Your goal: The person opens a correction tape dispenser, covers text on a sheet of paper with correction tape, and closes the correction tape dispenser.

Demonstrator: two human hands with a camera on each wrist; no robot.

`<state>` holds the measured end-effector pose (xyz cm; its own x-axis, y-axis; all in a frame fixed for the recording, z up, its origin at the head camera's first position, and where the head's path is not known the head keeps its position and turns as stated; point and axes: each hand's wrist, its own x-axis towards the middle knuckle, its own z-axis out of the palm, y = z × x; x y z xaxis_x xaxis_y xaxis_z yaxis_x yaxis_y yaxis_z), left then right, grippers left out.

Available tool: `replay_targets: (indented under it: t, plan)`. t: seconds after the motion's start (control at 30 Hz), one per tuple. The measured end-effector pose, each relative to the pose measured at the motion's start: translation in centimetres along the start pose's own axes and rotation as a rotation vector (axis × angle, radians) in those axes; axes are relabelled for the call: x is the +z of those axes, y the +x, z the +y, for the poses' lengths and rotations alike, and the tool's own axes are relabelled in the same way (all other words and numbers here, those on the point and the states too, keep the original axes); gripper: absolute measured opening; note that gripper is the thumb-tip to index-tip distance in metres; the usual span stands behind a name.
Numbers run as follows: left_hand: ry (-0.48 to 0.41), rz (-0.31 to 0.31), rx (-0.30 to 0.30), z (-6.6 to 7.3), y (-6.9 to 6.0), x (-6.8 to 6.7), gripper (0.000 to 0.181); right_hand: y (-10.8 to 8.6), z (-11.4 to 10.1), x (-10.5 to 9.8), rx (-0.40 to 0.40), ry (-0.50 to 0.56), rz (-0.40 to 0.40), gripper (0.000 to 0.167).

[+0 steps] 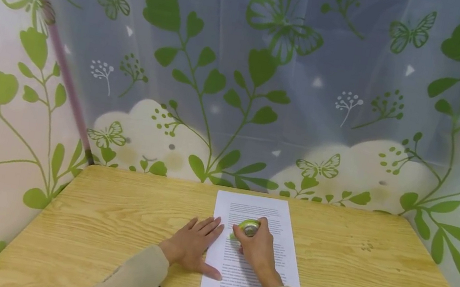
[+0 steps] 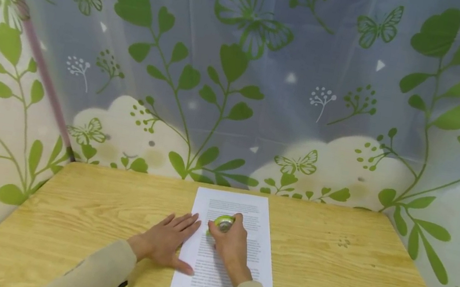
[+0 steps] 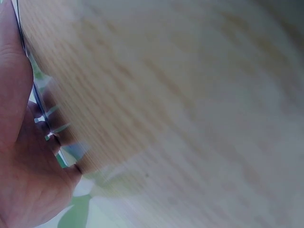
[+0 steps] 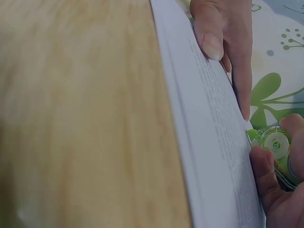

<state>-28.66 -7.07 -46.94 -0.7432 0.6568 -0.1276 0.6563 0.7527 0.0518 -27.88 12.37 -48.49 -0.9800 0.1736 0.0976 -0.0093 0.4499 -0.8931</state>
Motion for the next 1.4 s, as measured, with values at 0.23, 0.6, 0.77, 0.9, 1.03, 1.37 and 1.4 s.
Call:
replay_targets:
  t: [0.23,0.6,0.77,0.9,1.03,1.37,1.4]
  plan:
    - [-0.011,0.009,0.009,0.0,-0.2,-0.2,0.113,0.1,0.3,-0.3,-0.006,-0.008,0.007,0.050]
    - [-0.001,0.003,0.005,0.1,0.0,-0.1,0.113,0.1,0.6,-0.9,-0.003,-0.010,-0.009,0.048]
    - [-0.005,0.004,0.004,0.0,0.0,-0.1,0.114,0.2,0.7,-1.2,-0.016,-0.008,-0.007,0.046]
    - [-0.004,-0.002,0.004,-0.1,0.0,0.0,0.114,0.2,0.9,-1.4,-0.011,-0.006,-0.003,0.047]
    - [-0.009,-0.006,0.003,0.0,0.1,0.0,0.115,0.2,1.1,-1.6,0.002,-0.009,-0.002,0.047]
    - [-0.004,-0.006,0.003,0.0,0.1,0.0,0.115,0.3,1.3,-1.9,-0.004,-0.009,0.001,0.047]
    - [-0.008,-0.003,0.004,0.0,0.1,0.1,0.115,0.3,1.3,-1.9,-0.006,-0.014,0.003,0.047]
